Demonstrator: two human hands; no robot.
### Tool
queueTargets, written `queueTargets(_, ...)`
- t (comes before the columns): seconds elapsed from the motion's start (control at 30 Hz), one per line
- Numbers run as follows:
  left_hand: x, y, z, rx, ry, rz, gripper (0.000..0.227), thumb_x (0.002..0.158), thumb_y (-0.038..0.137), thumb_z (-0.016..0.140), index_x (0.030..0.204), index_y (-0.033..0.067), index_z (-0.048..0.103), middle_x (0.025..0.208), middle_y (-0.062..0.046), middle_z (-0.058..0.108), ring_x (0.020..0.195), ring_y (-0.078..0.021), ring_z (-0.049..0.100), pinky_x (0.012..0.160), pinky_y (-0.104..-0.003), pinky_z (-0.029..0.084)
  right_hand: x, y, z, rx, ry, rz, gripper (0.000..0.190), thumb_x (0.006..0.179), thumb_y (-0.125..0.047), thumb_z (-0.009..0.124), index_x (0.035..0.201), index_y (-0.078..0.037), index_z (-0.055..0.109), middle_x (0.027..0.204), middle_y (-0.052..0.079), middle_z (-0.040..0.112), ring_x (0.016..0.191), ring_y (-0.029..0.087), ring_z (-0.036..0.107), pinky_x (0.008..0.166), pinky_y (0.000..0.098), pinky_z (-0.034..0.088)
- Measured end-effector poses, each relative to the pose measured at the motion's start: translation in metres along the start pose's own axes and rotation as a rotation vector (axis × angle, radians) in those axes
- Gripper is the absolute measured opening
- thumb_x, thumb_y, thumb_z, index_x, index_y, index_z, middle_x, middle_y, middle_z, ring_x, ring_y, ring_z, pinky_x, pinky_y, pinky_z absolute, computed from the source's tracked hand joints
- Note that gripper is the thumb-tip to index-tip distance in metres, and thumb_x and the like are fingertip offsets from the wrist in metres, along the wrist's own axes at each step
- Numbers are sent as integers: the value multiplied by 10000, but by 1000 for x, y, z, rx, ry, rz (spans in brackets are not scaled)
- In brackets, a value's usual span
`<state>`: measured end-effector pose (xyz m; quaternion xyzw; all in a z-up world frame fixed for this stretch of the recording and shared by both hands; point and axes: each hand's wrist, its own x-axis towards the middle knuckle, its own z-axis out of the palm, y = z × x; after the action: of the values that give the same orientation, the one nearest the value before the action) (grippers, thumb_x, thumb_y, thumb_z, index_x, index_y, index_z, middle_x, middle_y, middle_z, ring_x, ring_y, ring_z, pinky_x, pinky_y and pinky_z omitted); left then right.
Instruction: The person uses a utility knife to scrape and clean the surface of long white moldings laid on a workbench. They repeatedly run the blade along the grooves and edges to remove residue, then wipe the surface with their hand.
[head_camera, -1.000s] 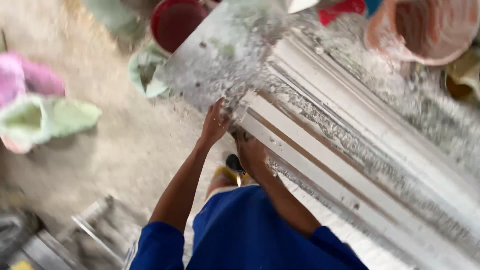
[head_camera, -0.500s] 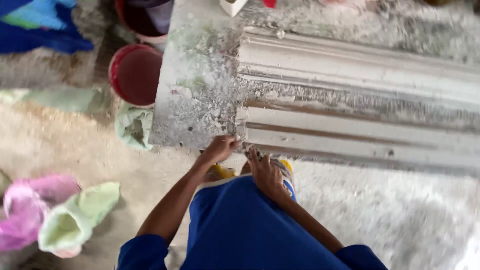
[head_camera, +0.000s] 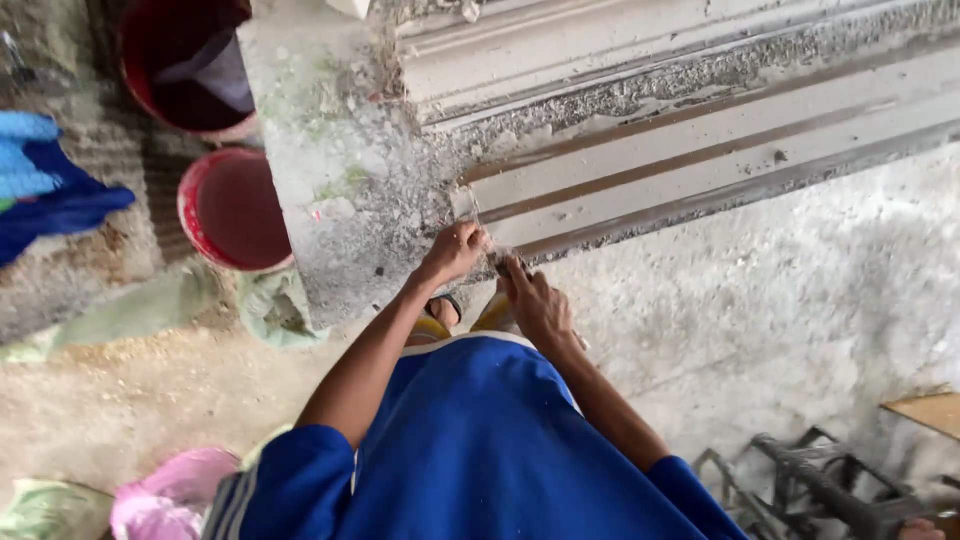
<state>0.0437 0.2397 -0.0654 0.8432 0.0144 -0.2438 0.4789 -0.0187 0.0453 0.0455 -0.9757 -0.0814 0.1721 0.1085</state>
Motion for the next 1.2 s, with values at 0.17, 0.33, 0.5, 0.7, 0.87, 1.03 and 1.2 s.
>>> queueTargets(0.17,0,15,-13,-28,-48,-102,378,1011,403,522,905,62,647,899,-264,683,958,-453,690,804,-530,543,4,-9,1,-6,34,-47,438,1032,-505,485,1457,-401,482,795,132,603,625,454,714,555,587,576)
queueTargets(0.33,2,37,-37,-4,-86,-138,403,1036,466,495,774,194,639,736,-89,697,710,-271,714,699,-408,593,-18,-38,-18,81,43,-1,403,1045,-444,477,1426,-332,548,819,150,601,619,476,709,576,586,586)
queueTargets(0.5,9,75,-36,130,-224,-56,434,995,430,477,795,93,665,788,-167,713,840,-349,735,737,-454,572,-24,-50,-11,125,38,86,418,1042,-420,492,1430,-281,557,816,162,602,618,506,695,568,614,573)
queueTargets(0.7,50,38,-23,139,-402,-104,456,969,406,466,957,44,743,957,-196,773,1014,-362,741,882,-484,570,-2,-57,13,130,166,50,385,1032,-425,523,1381,-282,597,769,156,594,566,488,684,493,593,557)
queueTargets(0.87,28,62,-43,67,-405,-163,380,1003,406,546,953,75,727,790,-140,735,730,-267,722,658,-371,574,-10,-71,4,139,221,72,367,1067,-441,460,1377,-285,580,754,150,590,519,491,667,453,592,546)
queueTargets(1.03,14,93,-57,98,-440,-133,382,1017,368,555,913,53,745,851,-182,734,807,-327,704,735,-439,539,11,-75,27,107,282,50,391,1046,-385,486,1421,-282,524,720,119,565,489,456,664,429,556,541)
queueTargets(1.2,41,75,-49,197,-489,-130,389,1033,387,563,885,78,746,815,-145,726,772,-289,695,730,-421,531,-12,-78,22,64,299,68,407,1034,-384,517,1409,-228,547,721,137,589,496,445,677,427,537,549)
